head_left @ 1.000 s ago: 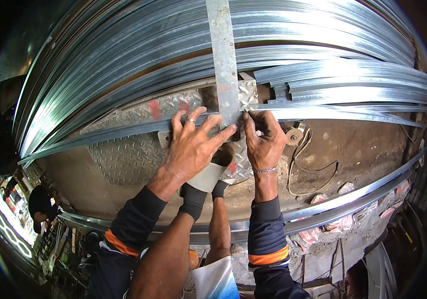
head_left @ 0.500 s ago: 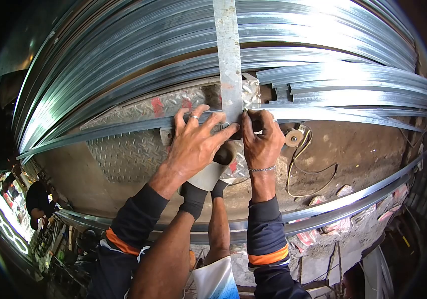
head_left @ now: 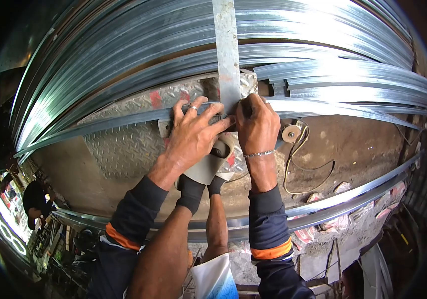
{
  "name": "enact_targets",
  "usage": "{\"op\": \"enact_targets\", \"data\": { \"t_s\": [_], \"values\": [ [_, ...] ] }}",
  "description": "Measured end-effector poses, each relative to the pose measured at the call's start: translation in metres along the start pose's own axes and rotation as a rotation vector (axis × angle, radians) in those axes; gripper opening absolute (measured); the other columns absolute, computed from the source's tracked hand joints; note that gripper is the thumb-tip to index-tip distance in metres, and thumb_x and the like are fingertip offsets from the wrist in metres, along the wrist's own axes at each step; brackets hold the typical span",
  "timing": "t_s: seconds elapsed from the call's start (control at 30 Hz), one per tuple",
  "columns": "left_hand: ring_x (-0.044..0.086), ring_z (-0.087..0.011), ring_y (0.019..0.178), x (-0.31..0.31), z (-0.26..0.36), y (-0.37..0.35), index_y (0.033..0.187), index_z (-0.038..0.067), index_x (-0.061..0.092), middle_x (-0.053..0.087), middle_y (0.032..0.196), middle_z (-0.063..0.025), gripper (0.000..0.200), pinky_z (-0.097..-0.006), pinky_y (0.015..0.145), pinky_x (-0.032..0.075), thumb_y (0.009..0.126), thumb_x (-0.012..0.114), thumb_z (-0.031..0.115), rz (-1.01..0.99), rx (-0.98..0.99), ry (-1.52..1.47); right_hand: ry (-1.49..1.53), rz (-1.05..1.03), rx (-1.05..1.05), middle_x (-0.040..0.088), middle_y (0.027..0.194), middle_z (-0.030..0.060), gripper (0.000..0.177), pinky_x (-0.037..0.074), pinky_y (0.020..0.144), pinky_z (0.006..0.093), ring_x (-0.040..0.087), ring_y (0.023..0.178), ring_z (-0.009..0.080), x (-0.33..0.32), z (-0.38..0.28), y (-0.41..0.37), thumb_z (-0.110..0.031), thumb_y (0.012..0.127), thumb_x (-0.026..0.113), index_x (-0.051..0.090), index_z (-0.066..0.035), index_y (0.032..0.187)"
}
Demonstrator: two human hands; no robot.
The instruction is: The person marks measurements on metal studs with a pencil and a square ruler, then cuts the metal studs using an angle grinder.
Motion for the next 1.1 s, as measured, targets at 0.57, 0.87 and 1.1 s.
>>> {"op": "enact_targets", "data": {
  "t_s": [0.57, 0.87, 1.1],
  "values": [
    [0.051, -0.0307, 0.126, -0.006, 0.006, 0.001, 0.127, 0.025, 0.07, 0.054, 0.123, -0.005, 0.059, -0.0553, 0.109, 0.032, 0.073, 0.082, 0.004, -0.001, 0.04, -0.031, 0.127, -0.103, 0.341, 0.07, 0.08, 0.0189, 0.012, 0.054, 0.068, 0.0407, 0.07, 0.072, 0.0361, -0.066, 0.063, -0.042, -0.004, 0.087, 0.063, 0.067, -0.002, 0.098],
    [0.055, -0.0351, 0.116, -0.017, -0.022, -0.007, 0.124, 0.012, 0.061, 0.054, 0.118, -0.012, 0.058, -0.0457, 0.102, 0.044, 0.071, 0.068, -0.011, 0.129, -0.144, -0.278, 0.427, -0.056, 0.505, 0.063, 0.073, 0.0059, 0.019, 0.049, 0.063, 0.0283, 0.061, 0.067, 0.0112, -0.051, 0.093, -0.074, -0.004, 0.097, 0.051, 0.068, 0.0, 0.102],
    [0.057, -0.0346, 0.106, -0.051, -0.008, -0.047, 0.12, 0.016, 0.06, 0.052, 0.113, -0.0117, 0.066, -0.0452, 0.089, 0.048, 0.062, 0.077, -0.01, 0.346, -0.018, -0.293, 0.846, -0.101, 0.422, 0.069, 0.088, 0.0059, 0.015, 0.052, 0.069, 0.0275, 0.064, 0.076, 0.0118, -0.014, 0.018, -0.104, -0.004, 0.1, 0.057, 0.064, -0.001, 0.113]
  ]
}}
Point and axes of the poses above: each hand's wrist, its own y-axis towards the middle knuckle, its own x-axis out of the palm, z = x × y, the point moved 7 cm from there along y, towards the middle knuckle
